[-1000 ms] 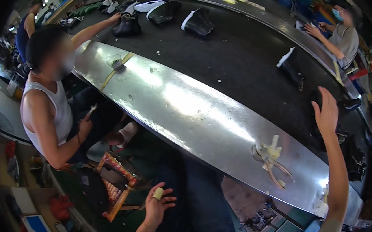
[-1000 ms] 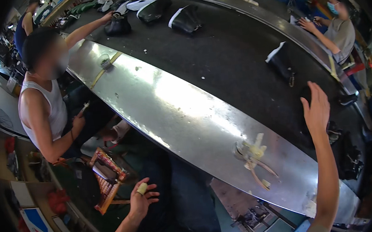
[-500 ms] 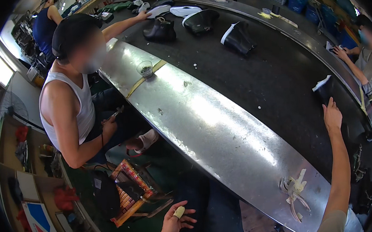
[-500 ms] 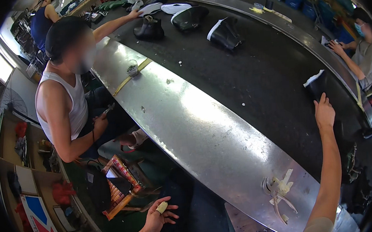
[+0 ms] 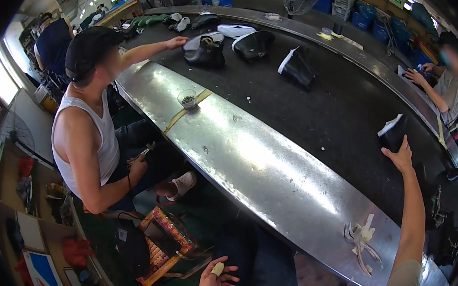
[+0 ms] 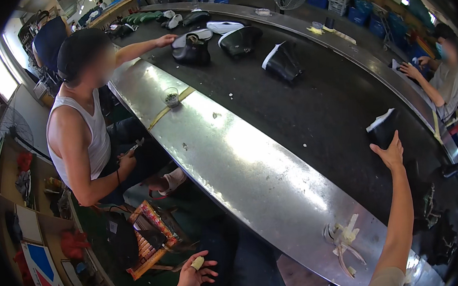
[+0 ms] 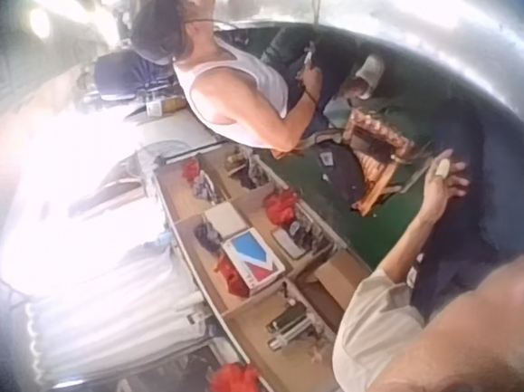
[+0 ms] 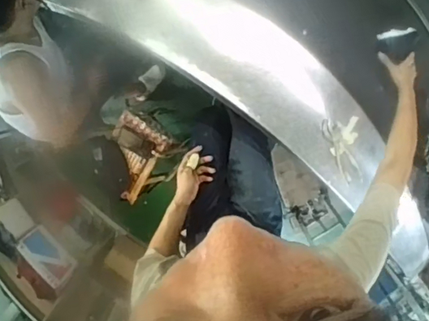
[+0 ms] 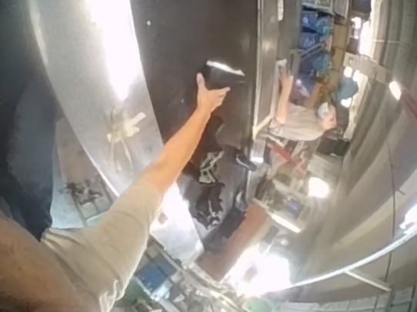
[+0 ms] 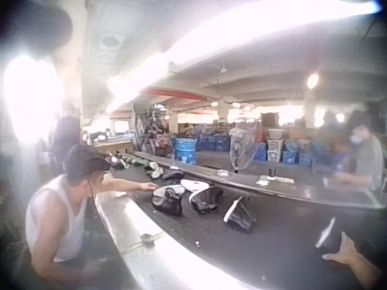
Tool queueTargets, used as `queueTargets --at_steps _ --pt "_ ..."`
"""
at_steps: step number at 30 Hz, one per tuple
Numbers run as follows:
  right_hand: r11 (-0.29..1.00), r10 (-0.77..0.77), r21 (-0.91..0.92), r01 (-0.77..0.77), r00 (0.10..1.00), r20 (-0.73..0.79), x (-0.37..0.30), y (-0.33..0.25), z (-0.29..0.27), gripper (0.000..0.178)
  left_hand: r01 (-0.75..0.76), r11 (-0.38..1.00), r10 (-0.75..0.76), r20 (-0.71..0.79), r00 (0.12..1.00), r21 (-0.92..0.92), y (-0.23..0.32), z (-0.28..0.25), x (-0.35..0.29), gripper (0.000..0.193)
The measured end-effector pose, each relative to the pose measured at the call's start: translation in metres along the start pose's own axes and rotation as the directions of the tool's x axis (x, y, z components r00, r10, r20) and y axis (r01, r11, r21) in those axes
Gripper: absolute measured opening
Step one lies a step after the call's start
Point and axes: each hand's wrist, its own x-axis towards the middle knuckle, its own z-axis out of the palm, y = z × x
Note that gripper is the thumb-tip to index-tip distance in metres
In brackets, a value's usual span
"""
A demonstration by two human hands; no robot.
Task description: The recorder is using pliers to pull and secure the upper material of a shoe around a last, repeating the process for multiple shoes on a production line.
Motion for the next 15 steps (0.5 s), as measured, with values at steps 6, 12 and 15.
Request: queueTargets --at_steps 6,12,15 --pt "0.993 0.119 -0.017 -0.118 0.992 0.048 -0.009 -0.01 -0.027 0.127 -0.008 1.0 0.007 0.025 1.0 0.018 0.0 0.007 0.005 0.038" --pt "0.47 -0.091 0.86 -0.197 0.959 0.27 -0.101 -0.083 -0.092 0.111 -0.038 0.996 0.038 -0.005 0.999 0.086 -0.001 0.007 0.011 0.038" --pt "0.413 -0.222 0.905 -0.1 0.953 0.206 -0.168 -0.09 -0.088 0.111 -0.063 0.988 0.056 0.054 0.997 0.143 0.005 0.01 0.006 0.044"
